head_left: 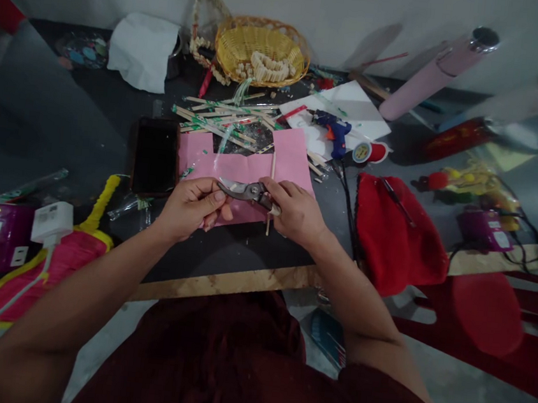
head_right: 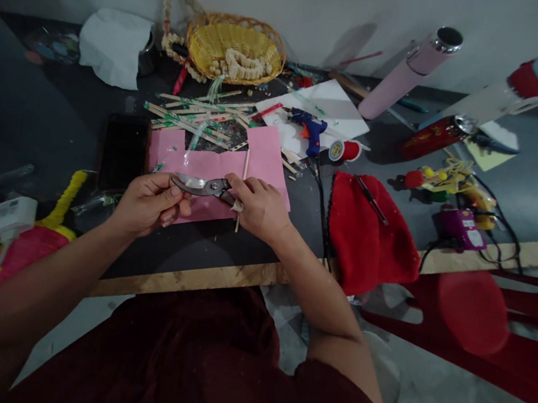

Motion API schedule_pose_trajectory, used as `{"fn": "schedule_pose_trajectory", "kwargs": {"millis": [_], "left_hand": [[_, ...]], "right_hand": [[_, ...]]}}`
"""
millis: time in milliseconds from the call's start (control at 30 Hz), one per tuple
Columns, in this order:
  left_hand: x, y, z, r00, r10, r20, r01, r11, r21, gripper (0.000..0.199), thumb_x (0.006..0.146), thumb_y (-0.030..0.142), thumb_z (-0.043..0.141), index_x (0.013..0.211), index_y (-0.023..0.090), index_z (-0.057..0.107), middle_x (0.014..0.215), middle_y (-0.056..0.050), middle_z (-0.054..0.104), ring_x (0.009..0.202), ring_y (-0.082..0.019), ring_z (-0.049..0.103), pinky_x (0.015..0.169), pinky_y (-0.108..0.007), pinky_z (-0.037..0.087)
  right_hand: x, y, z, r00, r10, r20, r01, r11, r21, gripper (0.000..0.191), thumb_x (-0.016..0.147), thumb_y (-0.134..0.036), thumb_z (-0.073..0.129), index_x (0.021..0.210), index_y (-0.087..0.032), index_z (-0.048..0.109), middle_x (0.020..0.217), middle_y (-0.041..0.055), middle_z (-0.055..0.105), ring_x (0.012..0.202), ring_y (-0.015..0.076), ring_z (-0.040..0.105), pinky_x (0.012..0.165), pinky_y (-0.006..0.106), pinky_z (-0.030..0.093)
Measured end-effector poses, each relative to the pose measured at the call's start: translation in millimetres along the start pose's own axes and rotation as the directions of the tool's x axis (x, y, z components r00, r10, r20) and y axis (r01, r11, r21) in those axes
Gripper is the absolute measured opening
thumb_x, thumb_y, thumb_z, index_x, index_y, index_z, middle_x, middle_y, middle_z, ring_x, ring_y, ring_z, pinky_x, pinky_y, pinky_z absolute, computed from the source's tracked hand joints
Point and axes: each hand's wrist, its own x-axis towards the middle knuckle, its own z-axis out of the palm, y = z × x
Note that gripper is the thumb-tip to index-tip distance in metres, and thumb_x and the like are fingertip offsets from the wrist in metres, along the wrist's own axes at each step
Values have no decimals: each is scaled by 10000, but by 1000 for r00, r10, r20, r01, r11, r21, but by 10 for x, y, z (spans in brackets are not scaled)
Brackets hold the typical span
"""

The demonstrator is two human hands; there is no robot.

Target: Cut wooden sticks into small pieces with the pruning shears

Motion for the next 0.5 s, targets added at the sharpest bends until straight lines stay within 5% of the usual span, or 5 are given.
{"fn": "schedule_pose_trajectory", "kwargs": {"millis": [267,500], "left_hand": [[-6,50,-24,994,-73,84,72,997,18,315,752,420,733,753,126,621,545,-10,642,302,-35,413,301,-153,332],[-4,65,-24,989,-101,107,102,995,0,321,747,428,735,740,131,613,518,-2,628,291,-26,387,292,-138,306]], "right_hand": [[42,85,33,996,-81,31,81,996,23,676,829,-209,514,1469,-194,294,1206,134,557,1072,277,516,869,407,436],[27,54,55,998,-61,7,61,996,65,558,879,-252,473,1427,-201,382,1127,118,590,1007,255,539,859,386,437]]}}
